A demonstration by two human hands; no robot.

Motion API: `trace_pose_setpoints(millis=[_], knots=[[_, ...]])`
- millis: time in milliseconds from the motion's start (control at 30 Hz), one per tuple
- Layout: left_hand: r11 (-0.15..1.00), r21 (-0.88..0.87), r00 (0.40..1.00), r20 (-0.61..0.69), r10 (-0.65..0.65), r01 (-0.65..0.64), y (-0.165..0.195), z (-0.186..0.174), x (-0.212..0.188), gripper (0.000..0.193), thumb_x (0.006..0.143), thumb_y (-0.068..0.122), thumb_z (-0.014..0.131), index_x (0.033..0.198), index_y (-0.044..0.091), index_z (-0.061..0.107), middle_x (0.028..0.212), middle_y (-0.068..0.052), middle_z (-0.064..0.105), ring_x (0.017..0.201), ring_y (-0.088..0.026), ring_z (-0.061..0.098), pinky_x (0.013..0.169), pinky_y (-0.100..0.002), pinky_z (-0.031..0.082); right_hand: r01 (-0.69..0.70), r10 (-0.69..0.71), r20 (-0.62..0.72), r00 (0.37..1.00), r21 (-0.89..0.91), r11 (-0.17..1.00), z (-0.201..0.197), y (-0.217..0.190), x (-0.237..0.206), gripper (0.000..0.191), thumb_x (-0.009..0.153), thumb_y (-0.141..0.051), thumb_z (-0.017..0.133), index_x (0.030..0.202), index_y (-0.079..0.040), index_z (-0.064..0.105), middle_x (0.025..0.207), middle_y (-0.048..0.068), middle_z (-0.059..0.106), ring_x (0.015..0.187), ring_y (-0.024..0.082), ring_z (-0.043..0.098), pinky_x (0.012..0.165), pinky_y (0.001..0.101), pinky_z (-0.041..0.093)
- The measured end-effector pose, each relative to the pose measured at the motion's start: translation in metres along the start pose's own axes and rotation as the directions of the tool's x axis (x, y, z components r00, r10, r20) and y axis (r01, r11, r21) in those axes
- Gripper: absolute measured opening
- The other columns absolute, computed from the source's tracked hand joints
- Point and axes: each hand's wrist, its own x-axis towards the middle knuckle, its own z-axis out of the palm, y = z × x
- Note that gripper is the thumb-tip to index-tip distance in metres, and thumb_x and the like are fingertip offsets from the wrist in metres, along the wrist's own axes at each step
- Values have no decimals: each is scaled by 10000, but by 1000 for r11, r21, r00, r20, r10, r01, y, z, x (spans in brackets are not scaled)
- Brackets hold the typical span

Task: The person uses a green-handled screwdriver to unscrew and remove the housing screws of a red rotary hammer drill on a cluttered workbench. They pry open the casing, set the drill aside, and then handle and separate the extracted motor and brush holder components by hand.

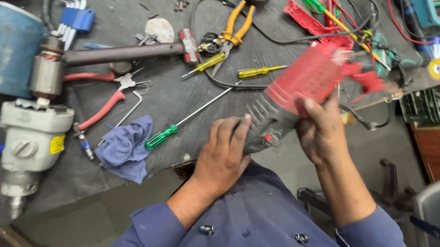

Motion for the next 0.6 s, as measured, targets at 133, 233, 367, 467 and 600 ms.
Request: trace_pose_setpoints(millis=[133, 233, 367, 467, 600], knots=[[976, 2, 955, -208, 211, -216, 2, 0, 5, 799, 786, 121, 879, 1452, 79, 440, 1345, -139, 461, 1236, -376, 543, 1022, -455, 526, 333, -315, 133, 940, -144, 932, 12, -26, -14, 934, 794, -318, 936, 1519, -27, 425, 1313, 95, 613, 1184, 228, 620, 1083, 402, 516], [948, -56, 927, -233, 294, -314, 3, -3, 17, 645, 884, 154, 882, 1381, 104, 475, 1313, -120, 487, 1196, -352, 596, 990, -440, 554, 503, -434, 339, 835, -148, 852, 18, -43, -22, 961, 789, -315, 986, 1518, -101, 396, 1312, 77, 591, 1214, 234, 609, 1170, 437, 540], [954, -106, 939, -237, 250, -281, 17, -29, 32, 485, 881, 188, 863, 1251, 122, 555, 1241, -105, 593, 1127, -331, 660, 922, -431, 583, 693, -484, 609, 628, -154, 704, 19, -52, -12, 968, 694, -280, 1015, 1470, -183, 444, 1231, 82, 588, 1202, 278, 632, 1082, 472, 576], [960, -150, 927, -330, 178, -238, 44, -57, 44, 433, 903, 219, 850, 1221, 122, 573, 1229, -91, 630, 1121, -299, 674, 926, -422, 599, 818, -555, 647, 523, -199, 539, 18, -40, 5, 887, 684, -306, 957, 1401, -155, 457, 1220, 120, 616, 1161, 302, 680, 1003, 468, 606], [936, -145, 916, -302, 265, -319, 81, -87, 70, 479, 880, 317, 865, 1207, 101, 590, 1231, -102, 614, 1098, -315, 660, 939, -440, 590, 806, -534, 661, 527, -191, 560, 9, -28, 21, 821, 756, -313, 916, 1410, -145, 449, 1229, 131, 611, 1149, 293, 671, 1019, 471, 607]])
